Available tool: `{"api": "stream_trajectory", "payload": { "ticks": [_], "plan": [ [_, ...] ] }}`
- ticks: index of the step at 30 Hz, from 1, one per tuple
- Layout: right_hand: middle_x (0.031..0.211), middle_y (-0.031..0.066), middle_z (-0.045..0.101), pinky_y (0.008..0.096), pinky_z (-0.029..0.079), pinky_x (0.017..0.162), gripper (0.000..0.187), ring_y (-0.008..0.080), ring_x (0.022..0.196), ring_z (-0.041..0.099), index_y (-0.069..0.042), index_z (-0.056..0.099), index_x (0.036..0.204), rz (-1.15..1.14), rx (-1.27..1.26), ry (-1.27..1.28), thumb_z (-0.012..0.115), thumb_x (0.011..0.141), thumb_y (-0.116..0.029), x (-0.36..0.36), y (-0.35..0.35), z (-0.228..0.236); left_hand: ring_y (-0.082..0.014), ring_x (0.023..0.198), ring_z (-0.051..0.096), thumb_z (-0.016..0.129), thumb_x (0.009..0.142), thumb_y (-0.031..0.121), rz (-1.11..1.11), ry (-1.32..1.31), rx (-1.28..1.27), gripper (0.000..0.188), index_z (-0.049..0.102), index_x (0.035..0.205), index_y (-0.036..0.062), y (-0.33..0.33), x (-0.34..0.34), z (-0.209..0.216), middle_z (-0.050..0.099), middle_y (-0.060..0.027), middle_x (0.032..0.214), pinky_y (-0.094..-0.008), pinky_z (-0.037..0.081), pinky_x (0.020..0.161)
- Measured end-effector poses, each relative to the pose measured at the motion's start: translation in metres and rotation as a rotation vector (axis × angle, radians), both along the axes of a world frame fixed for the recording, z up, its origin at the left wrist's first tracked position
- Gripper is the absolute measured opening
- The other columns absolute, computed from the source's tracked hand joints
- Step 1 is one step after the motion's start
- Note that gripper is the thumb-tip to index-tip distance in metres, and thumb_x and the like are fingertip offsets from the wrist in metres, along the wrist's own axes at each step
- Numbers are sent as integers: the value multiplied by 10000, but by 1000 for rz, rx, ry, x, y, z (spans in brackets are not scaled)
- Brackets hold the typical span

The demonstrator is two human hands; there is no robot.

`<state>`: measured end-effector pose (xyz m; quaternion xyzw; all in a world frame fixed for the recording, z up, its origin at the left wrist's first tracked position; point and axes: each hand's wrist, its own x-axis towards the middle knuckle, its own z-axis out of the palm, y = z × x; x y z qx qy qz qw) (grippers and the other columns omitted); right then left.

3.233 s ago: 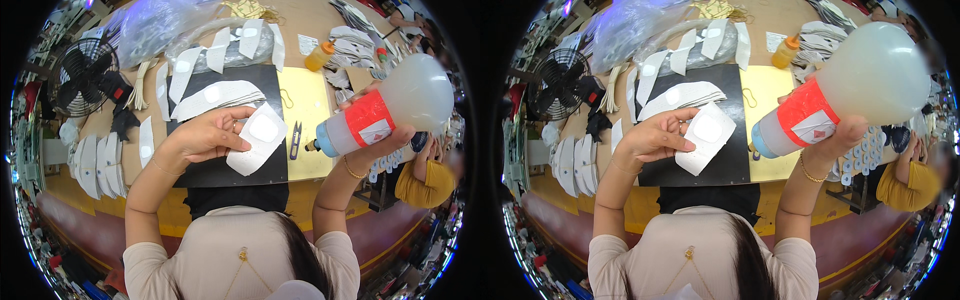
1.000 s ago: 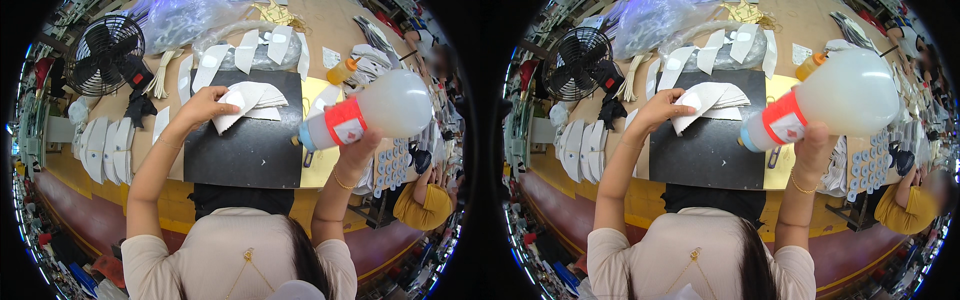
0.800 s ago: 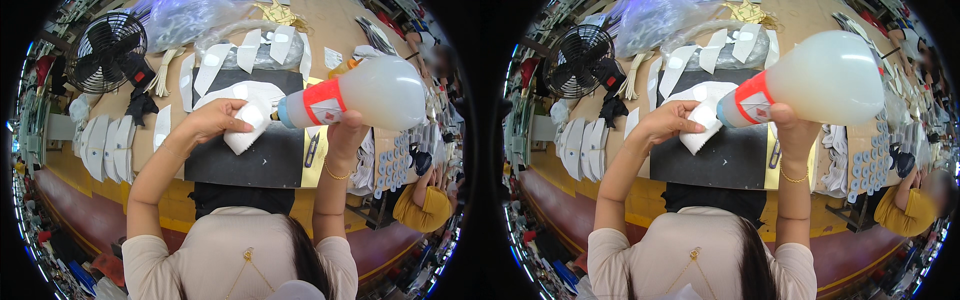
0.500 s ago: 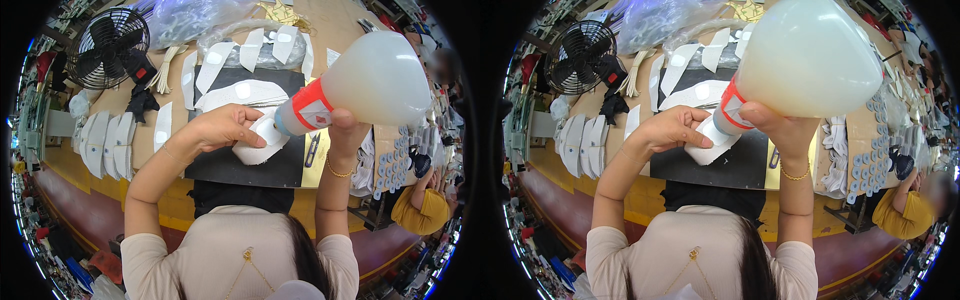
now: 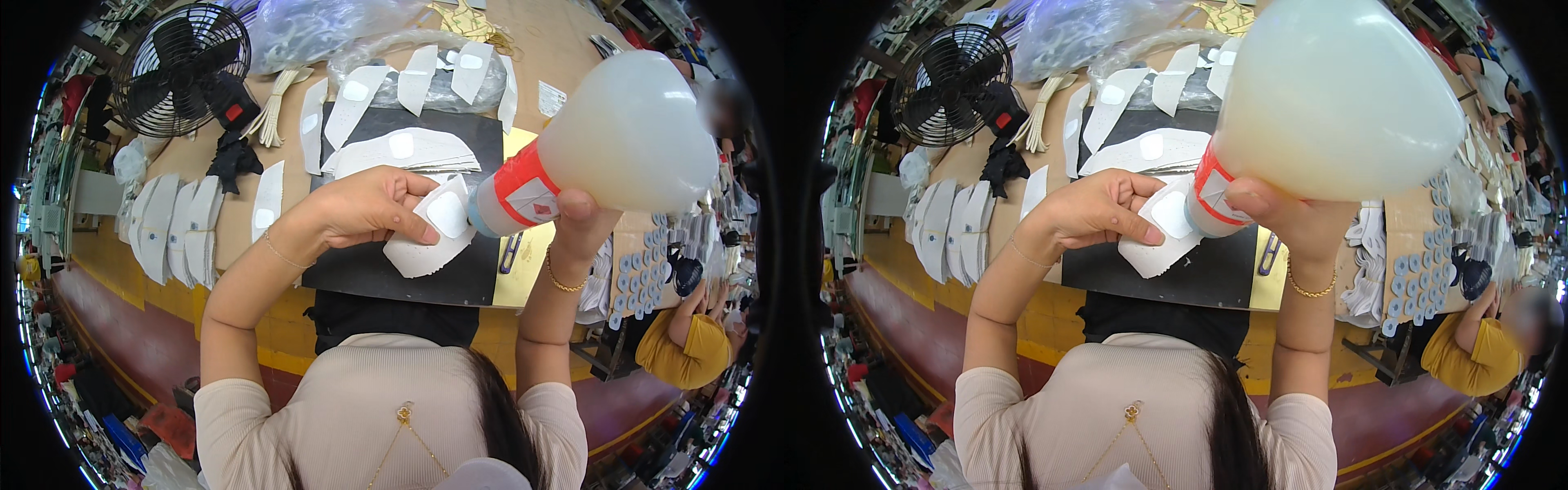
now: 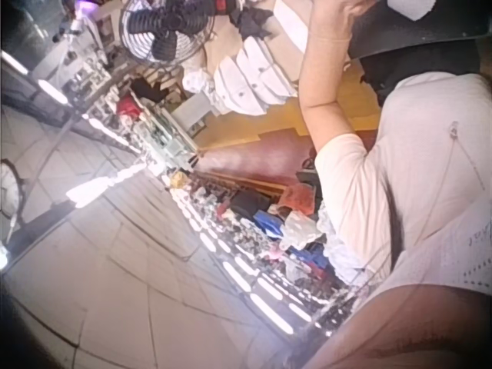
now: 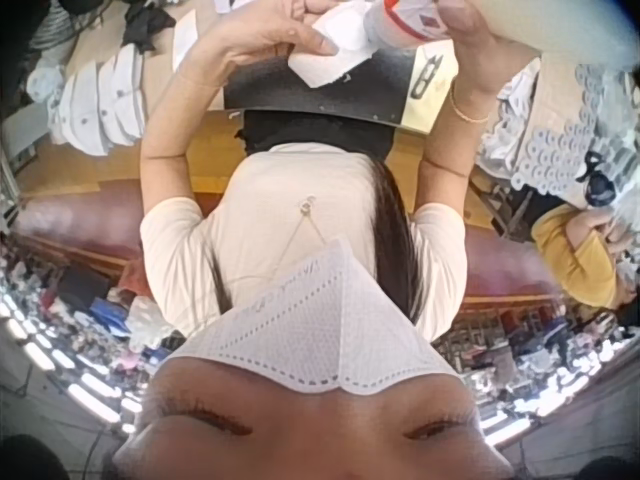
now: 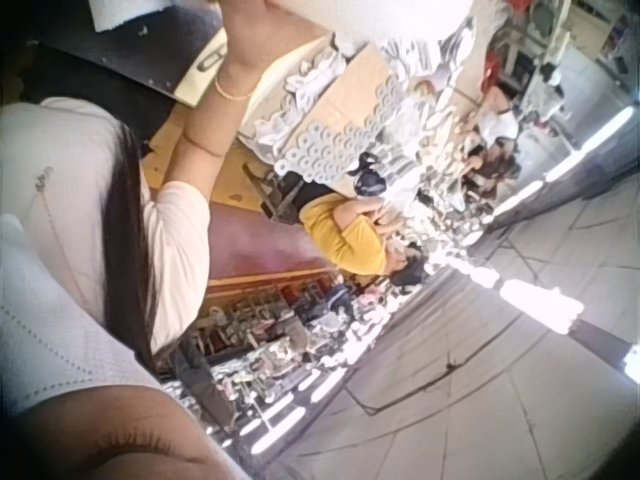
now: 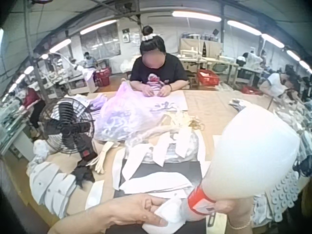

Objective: The person applies glue from a squeeze bottle onto white fabric pieces on a black work mat. They handle the pieces one at a time, apply glue to specific areas, and place them aside. Other workers are visible in the background performing similar tasks.

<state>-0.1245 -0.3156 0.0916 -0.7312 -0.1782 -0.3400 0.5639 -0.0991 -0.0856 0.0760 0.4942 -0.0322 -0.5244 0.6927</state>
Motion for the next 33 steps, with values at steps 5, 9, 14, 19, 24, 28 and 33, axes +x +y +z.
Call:
{"api": "stream_trajectory", "payload": {
  "ticks": [5, 9, 14, 19, 24, 28, 33],
  "plan": [
    [851, 39, 713, 299, 533, 692, 427, 160, 761, 667, -44, 716, 869, -35, -30, 5, 889, 629, -352, 2, -3, -2, -117, 869, 673, 702, 748, -86, 3, 2, -31, 537, 536, 1257, -47, -1, -2, 1, 693, -76, 1007, -248, 545, 777],
    [838, 43, 713, 298, 534, 681, 411, 161, 745, 667, -41, 717, 849, 22, 33, 53, 888, 634, -346, 5, -5, -5, -107, 872, 670, 680, 757, -98, -9, 12, -52, 518, 529, 1251, -56, -1, -3, 5, 692, -73, 994, -231, 543, 761],
    [844, 46, 715, 291, 535, 668, 369, 158, 742, 668, -33, 716, 842, 87, 52, -35, 891, 633, -281, 10, 7, 8, -77, 830, 658, 665, 771, -98, -54, 0, -42, 493, 531, 1244, -64, -3, 0, -5, 686, -62, 960, -199, 536, 725],
    [867, 55, 720, 286, 537, 671, 346, 158, 748, 670, -24, 719, 860, 158, 17, -77, 888, 637, -229, 13, 6, 4, -46, 772, 632, 666, 771, -96, -6, 13, -64, 500, 531, 1251, -59, -5, -2, -3, 681, -43, 943, -174, 519, 680],
    [874, 55, 722, 287, 540, 676, 345, 160, 750, 672, -27, 724, 869, 219, -6, -36, 887, 639, -226, 9, 4, 12, -20, 720, 599, 678, 769, -85, 13, 40, -40, 521, 529, 1267, -45, -8, -3, 6, 658, -1, 877, -160, 489, 643],
    [866, 50, 725, 290, 543, 677, 340, 157, 754, 674, -26, 728, 873, 171, -7, -64, 885, 639, -216, 10, 7, 2, 0, 649, 544, 683, 771, -77, -1, 8, -17, 531, 525, 1277, -43, -7, -2, -2, 588, 48, 752, -156, 452, 604],
    [856, 45, 728, 289, 545, 677, 328, 150, 760, 678, -26, 735, 867, 221, -26, -52, 884, 636, -204, 9, 10, 14, 11, 595, 488, 684, 771, -77, -10, 0, -24, 525, 531, 1273, -40, -8, -1, 1, 508, 79, 650, -150, 425, 582]
  ]
}}
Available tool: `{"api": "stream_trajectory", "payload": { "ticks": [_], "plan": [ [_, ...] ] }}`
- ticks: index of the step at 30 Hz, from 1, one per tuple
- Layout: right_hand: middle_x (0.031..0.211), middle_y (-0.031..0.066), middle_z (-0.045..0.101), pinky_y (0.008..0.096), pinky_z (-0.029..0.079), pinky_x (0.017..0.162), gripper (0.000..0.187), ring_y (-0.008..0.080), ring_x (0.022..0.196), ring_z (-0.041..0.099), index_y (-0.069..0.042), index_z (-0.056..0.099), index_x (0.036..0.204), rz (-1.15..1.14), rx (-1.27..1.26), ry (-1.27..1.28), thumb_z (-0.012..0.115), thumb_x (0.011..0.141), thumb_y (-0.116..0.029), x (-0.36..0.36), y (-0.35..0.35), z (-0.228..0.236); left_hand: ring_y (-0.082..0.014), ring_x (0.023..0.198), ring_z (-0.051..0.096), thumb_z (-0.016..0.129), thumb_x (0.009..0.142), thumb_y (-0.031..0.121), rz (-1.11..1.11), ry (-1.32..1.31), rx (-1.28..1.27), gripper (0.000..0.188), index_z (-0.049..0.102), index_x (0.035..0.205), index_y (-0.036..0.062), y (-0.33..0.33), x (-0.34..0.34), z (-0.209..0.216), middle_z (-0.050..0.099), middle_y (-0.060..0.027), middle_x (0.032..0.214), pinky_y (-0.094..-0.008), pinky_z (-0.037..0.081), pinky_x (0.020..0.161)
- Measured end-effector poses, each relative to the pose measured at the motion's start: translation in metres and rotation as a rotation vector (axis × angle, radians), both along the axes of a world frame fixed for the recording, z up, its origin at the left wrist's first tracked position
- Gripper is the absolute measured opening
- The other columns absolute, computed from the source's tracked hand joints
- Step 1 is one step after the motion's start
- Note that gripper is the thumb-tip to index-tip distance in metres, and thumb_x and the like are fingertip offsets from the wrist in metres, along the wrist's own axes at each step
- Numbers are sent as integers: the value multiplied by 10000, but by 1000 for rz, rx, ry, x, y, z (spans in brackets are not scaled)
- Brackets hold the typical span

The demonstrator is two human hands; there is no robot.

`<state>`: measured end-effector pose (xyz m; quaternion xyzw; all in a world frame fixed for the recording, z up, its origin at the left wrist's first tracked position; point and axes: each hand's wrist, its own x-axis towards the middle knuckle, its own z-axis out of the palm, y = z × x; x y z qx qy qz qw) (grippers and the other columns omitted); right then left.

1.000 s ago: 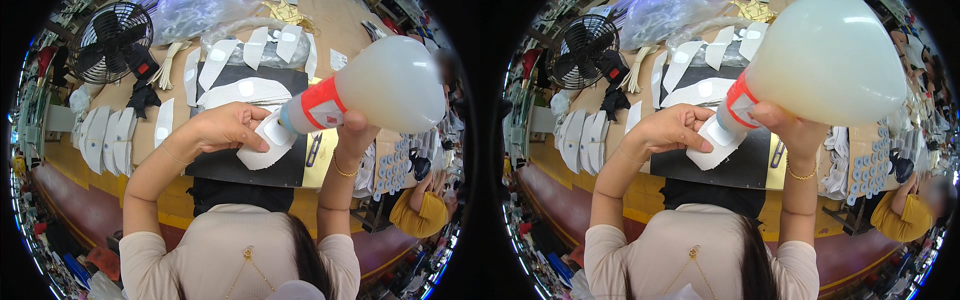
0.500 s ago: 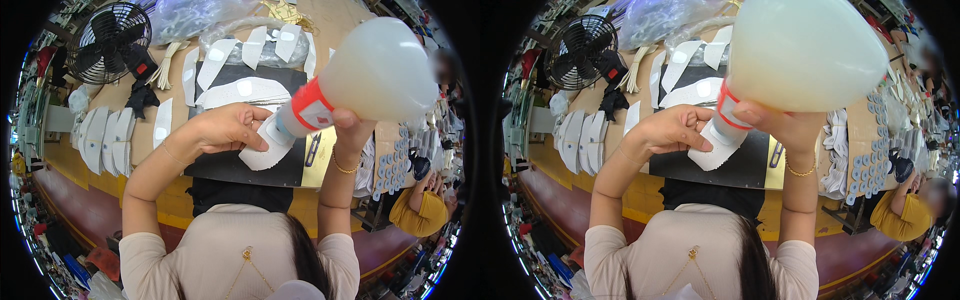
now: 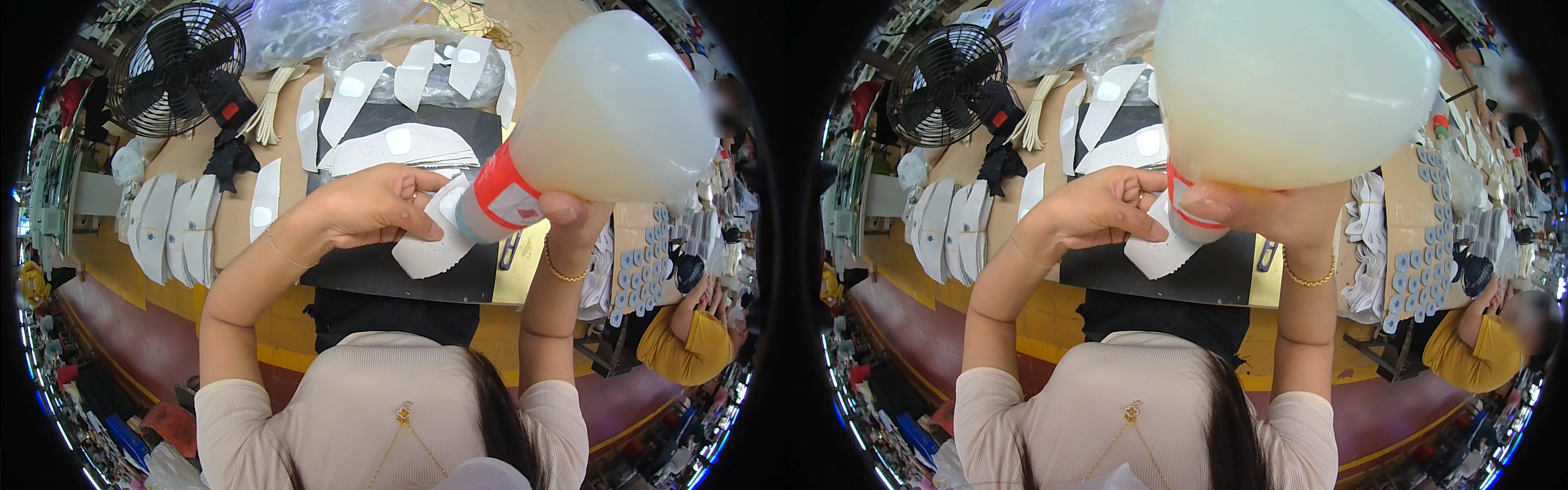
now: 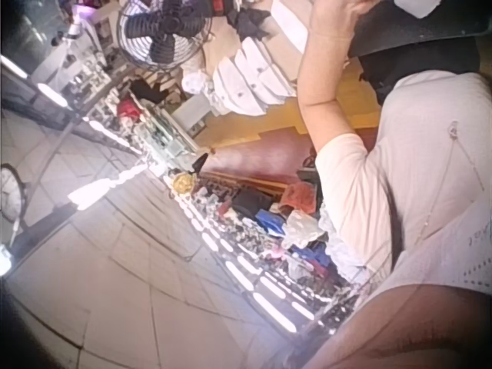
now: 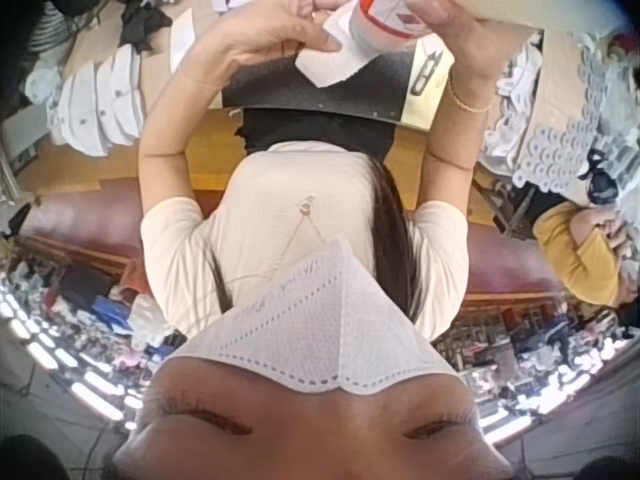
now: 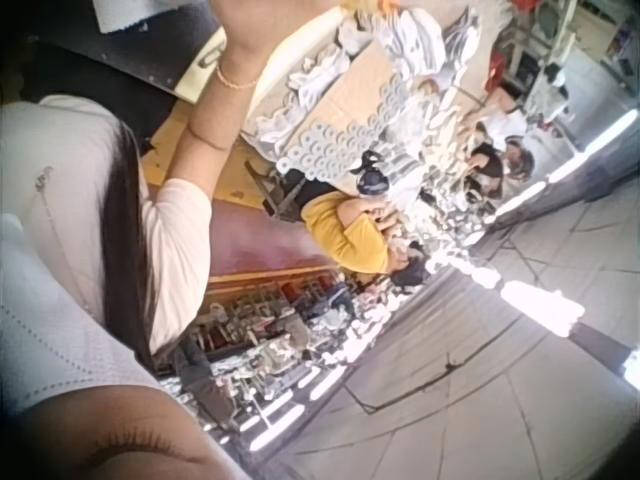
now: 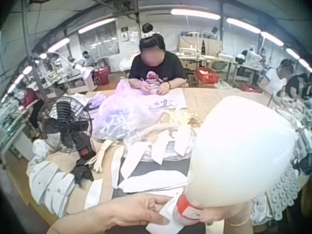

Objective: The person applies glue from a squeeze bottle onto white fabric pieces on a black work mat. They handle the pieces one at a time, apply glue to specific areas, and place them aside. Other workers are visible in the background performing similar tasks.

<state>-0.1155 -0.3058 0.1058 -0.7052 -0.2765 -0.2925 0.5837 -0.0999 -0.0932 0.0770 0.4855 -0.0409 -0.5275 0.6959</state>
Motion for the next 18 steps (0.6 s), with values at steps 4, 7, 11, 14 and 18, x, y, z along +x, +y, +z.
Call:
{"api": "stream_trajectory", "payload": {
  "ticks": [4, 7, 11, 14, 18],
  "plan": [
    [851, 42, 726, 285, 540, 676, 339, 152, 756, 676, -36, 736, 868, 2, 22, 20, 887, 628, -221, 1, 1, -6, 3, 599, 494, 683, 770, -80, 5, -1, 65, 524, 527, 1270, -53, -6, -1, 7, 509, 72, 665, -153, 431, 590],
    [854, 42, 723, 285, 536, 681, 363, 156, 753, 672, -41, 731, 873, -34, 3, -9, 892, 622, -247, 0, -5, -16, -17, 647, 550, 678, 773, -77, 40, 4, 38, 528, 516, 1276, -62, -3, -1, 0, 581, 40, 746, -168, 466, 626],
    [859, 41, 719, 285, 531, 687, 394, 160, 749, 667, -48, 724, 879, -94, -11, -39, 898, 613, -281, -3, -14, -25, -74, 790, 650, 656, 778, -82, 6, 6, -10, 542, 492, 1294, -65, -5, 0, 9, 685, -47, 933, -204, 526, 724],
    [862, 40, 716, 285, 527, 691, 418, 164, 746, 663, -53, 718, 883, -105, 23, -28, 903, 607, -307, -3, -20, -28, -125, 901, 674, 636, 775, -95, 41, -3, 26, 555, 477, 1306, -66, -5, -1, 9, 686, -108, 1059, -225, 541, 789],
    [910, 54, 716, 298, 533, 705, 492, 174, 774, 673, -44, 708, 921, -70, 121, 159, 898, 608, -373, -6, -30, -22, -150, 944, 674, 620, 772, -120, 43, 44, 5, 569, 469, 1317, -61, -2, -1, 5, 674, -126, 1101, -238, 549, 796]
  ]
}}
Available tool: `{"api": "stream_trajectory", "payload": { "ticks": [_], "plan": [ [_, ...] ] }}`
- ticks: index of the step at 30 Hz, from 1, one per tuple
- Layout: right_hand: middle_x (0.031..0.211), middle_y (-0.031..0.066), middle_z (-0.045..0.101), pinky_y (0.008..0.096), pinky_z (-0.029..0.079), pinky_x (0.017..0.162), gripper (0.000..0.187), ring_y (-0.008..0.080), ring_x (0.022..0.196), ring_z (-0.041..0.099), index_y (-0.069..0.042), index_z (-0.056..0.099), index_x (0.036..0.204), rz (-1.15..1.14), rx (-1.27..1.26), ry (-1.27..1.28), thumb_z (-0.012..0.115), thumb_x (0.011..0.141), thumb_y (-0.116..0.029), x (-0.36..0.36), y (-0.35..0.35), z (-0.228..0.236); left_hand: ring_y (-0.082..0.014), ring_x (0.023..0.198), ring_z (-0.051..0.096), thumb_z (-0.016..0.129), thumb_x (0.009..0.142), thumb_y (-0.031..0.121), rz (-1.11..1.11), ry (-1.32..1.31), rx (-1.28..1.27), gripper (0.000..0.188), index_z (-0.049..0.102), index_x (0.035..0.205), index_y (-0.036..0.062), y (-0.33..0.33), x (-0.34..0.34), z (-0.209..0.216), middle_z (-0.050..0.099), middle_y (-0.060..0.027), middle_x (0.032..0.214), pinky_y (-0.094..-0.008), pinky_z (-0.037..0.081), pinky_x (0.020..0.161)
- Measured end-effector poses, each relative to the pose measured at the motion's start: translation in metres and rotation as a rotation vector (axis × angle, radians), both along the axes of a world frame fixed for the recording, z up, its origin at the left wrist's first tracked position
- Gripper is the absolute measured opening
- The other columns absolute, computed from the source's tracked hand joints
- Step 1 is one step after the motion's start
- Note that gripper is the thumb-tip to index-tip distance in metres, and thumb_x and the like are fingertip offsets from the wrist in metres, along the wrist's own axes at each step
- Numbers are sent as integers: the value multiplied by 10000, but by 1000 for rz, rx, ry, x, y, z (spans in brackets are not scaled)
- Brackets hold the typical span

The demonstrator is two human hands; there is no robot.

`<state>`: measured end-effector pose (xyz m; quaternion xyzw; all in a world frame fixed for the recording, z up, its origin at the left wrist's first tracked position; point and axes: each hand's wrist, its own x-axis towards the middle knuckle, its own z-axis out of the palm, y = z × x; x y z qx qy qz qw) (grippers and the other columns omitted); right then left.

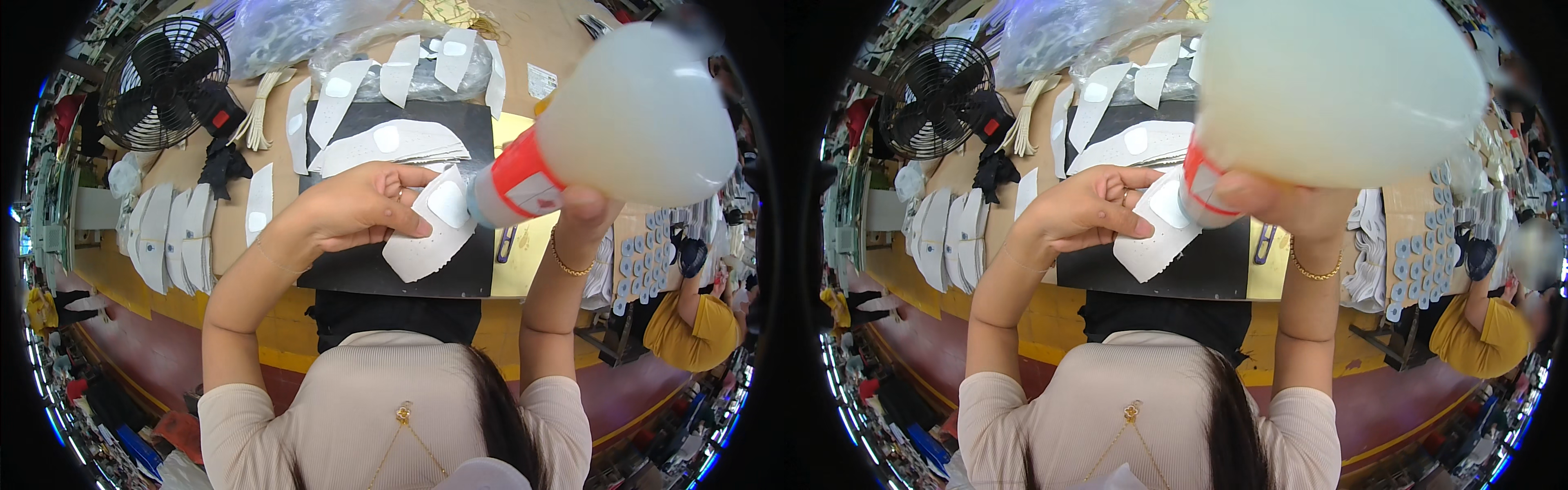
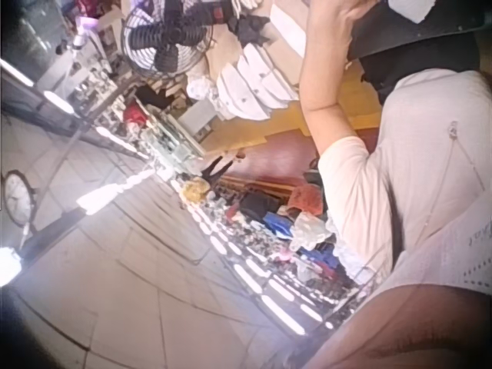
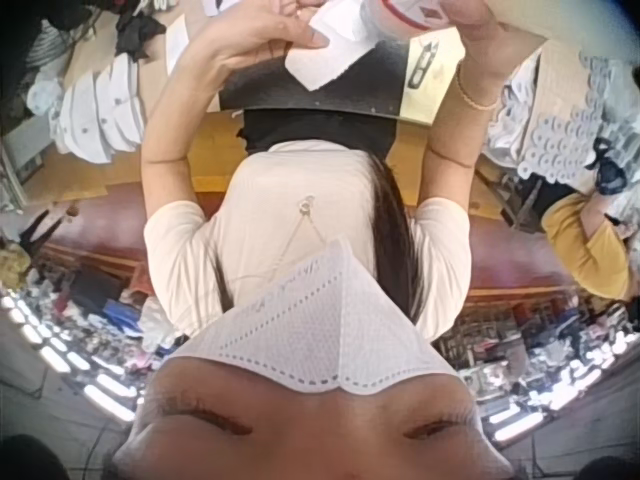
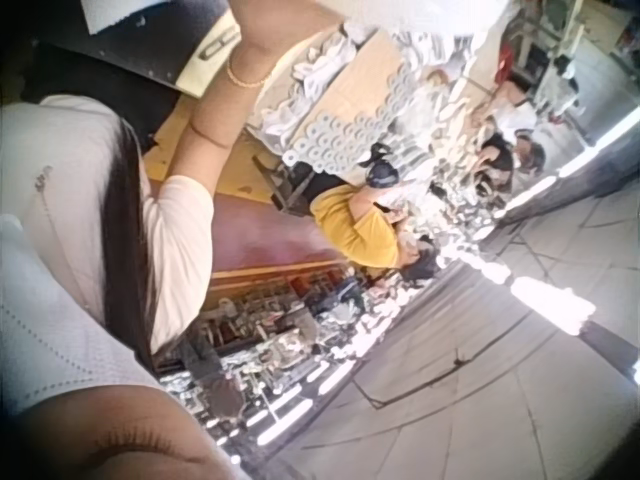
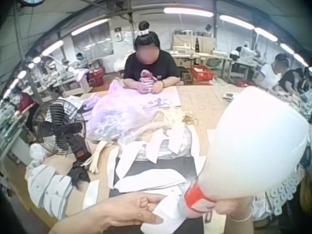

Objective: The person applies glue from a squeeze bottle onto white fabric pieces on a black work mat. They handle the pieces one at a time, apply glue to specific areas, and place them aside. Other workers are visible in the background performing similar tasks.

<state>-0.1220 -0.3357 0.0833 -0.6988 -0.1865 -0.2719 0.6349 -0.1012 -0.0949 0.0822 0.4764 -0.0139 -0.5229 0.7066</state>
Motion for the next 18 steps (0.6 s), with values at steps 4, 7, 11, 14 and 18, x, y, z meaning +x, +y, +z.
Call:
{"api": "stream_trajectory", "payload": {
  "ticks": [4, 7, 11, 14, 18],
  "plan": [
    [1127, 227, 584, 504, 601, 690, 898, 387, 882, 673, 73, 443, 1234, -16, -229, 54, 788, 688, -551, 5, -34, -31, -193, 991, 680, 614, 773, -155, -4, 27, -28, 591, 445, 1332, -66, -5, -3, 4, 658, -161, 1147, -266, 564, 821],
    [1136, 242, 566, 492, 603, 685, 933, 372, 883, 671, 71, 424, 1249, 7, -184, 107, 791, 674, -566, -10, -40, -38, -198, 998, 677, 616, 773, -154, 1, 43, -49, 604, 435, 1342, -62, -8, -2, 2, 658, -161, 1145, -275, 566, 823],
    [1095, 217, 542, 473, 588, 739, 959, 326, 913, 642, 77, 390, 1263, 219, 290, 123, 781, 684, -580, -28, -58, -38, -194, 1006, 672, 612, 775, -153, -22, 40, -39, 619, 423, 1356, -52, -15, -1, -1, 660, -153, 1134, -289, 564, 834],
    [1083, 175, 502, 464, 545, 834, 947, 289, 998, 586, 87, 378, 1247, 612, 713, 114, 779, 697, -571, -39, -78, -6, -183, 991, 671, 601, 780, -152, -64, 64, -103, 613, 426, 1358, -45, -37, -4, -8, 661, -142, 1126, -296, 556, 844],
    [1124, 217, 502, 515, 526, 851, 954, 336, 1036, 579, 94, 327, 1300, 554, 758, -10, 703, 768, -603, -64, -129, -4, -191, 1052, 634, 614, 790, -100, -186, 7, -169, 656, 381, 1399, -30, -100, -3, -27, 636, -153, 1162, -303, 516, 897]
  ]
}}
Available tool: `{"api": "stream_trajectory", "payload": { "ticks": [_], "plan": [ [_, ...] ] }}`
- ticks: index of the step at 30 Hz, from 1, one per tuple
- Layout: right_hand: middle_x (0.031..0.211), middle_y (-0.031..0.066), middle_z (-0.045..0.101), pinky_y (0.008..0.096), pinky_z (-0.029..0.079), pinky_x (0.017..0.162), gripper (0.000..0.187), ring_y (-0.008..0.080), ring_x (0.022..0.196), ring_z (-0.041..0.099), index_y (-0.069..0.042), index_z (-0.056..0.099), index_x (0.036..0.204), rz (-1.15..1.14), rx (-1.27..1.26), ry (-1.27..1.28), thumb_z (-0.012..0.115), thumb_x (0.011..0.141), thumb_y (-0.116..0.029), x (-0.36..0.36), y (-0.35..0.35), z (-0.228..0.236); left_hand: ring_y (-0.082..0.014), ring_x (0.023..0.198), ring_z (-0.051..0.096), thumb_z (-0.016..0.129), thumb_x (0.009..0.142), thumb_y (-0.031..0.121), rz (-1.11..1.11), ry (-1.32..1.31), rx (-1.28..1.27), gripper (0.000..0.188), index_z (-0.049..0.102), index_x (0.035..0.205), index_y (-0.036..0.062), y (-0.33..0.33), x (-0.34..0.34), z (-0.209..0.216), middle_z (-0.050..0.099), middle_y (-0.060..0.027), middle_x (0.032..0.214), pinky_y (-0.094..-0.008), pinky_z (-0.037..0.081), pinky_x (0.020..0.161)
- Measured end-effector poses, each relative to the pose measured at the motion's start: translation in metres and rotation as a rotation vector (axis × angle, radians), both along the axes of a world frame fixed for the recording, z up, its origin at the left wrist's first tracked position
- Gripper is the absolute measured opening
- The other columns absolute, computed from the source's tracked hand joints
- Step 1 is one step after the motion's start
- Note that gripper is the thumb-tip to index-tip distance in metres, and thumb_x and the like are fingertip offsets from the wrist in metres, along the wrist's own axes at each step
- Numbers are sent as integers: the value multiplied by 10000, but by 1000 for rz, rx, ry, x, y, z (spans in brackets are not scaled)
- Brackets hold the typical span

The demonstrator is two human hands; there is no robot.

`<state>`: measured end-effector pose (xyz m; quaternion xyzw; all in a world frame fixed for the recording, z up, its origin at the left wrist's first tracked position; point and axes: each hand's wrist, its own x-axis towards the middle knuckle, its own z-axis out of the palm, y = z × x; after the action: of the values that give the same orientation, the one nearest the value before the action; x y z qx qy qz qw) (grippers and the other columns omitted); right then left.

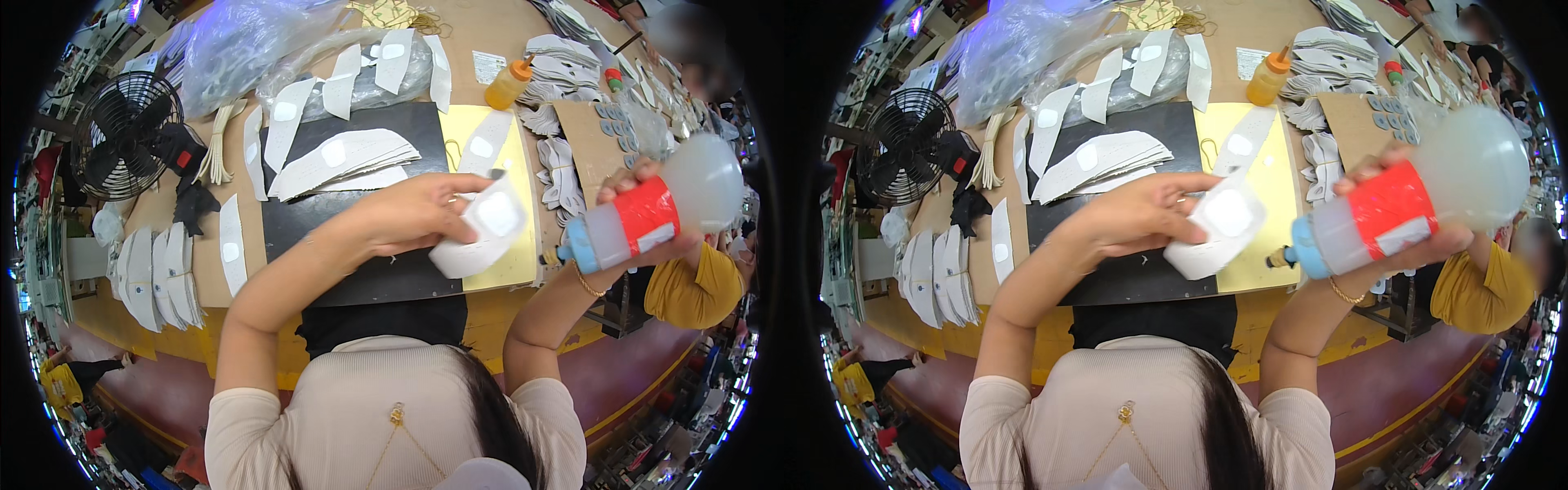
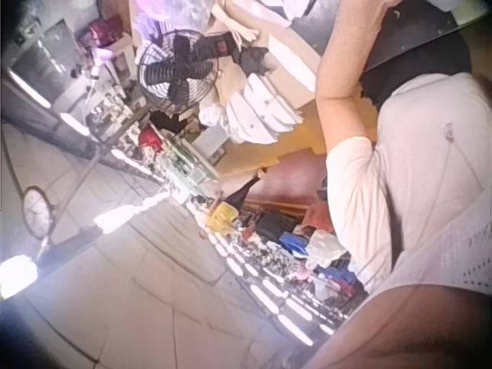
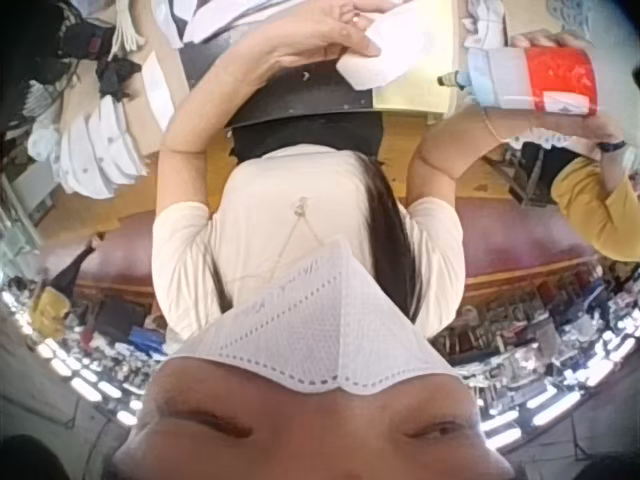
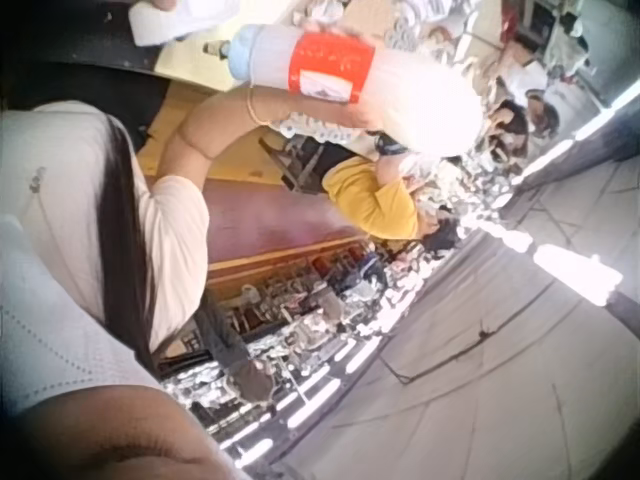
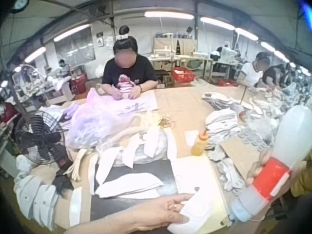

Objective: The person applies glue from a squeeze bottle onto white fabric pieces on a black work mat. They handle the pieces one at a time, apply glue to specific areas, and place them aside. Other workers are visible in the background performing similar tasks.

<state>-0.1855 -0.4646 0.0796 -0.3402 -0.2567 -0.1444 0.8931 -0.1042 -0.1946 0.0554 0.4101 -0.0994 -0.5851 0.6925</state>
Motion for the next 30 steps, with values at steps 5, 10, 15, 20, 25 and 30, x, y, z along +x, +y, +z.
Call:
{"api": "stream_trajectory", "payload": {
  "ticks": [5, 10, 15, 20, 25, 30],
  "plan": [
    [1142, 196, 478, 505, 515, 882, 922, 323, 1065, 563, 113, 372, 1243, 43, -110, -53, 731, 754, -580, -17, -21, 10, -239, 1209, 537, 616, 835, 3, 135, -701, 218, 672, 335, 1445, 32, -48, 1, -49, 528, -214, 1311, -358, 451, 992],
    [1115, 203, 487, 507, 530, 853, 926, 325, 1013, 588, 110, 363, 1244, -37, -133, 0, 719, 758, -593, -22, -24, -3, -303, 1137, 536, 620, 870, 97, 467, -1562, 511, 357, 607, 1223, 45, 24, 17, -43, 564, -150, 1210, -381, 417, 987],
    [1056, 226, 509, 475, 586, 720, 907, 333, 920, 622, 75, 357, 1264, -113, 16, -4, 655, 784, -634, 5, 14, -14, -332, 1038, 561, 681, 843, 172, 474, -1594, 1075, 388, 617, 1197, 27, 124, 50, -57, 593, -171, 1116, -384, 446, 877],
    [1020, 232, 523, 480, 610, 687, 918, 327, 866, 636, 61, 315, 1297, -168, 35, 65, 641, 791, -632, 20, 41, -17, -331, 982, 585, 698, 814, 147, 377, -1550, 1044, 328, 633, 1106, 15, 133, 39, -50, 602, -155, 1053, -376, 456, 854],
    [1014, 244, 531, 487, 613, 676, 928, 323, 834, 648, 57, 294, 1312, -193, -27, 68, 606, 801, -653, 27, 53, -16, -324, 949, 583, 702, 807, 137, 444, -1577, 1023, 325, 625, 1092, 0, 130, 36, -56, 598, -154, 993, -384, 456, 828],
    [1053, 235, 532, 488, 590, 735, 942, 330, 892, 639, 70, 340, 1274, -89, -12, 94, 639, 765, -664, 26, 63, -17, -324, 882, 579, 721, 798, 162, 486, -1670, 906, 343, 643, 1087, -4, 125, 54, -64, 600, -157, 921, -397, 451, 800]
  ]
}}
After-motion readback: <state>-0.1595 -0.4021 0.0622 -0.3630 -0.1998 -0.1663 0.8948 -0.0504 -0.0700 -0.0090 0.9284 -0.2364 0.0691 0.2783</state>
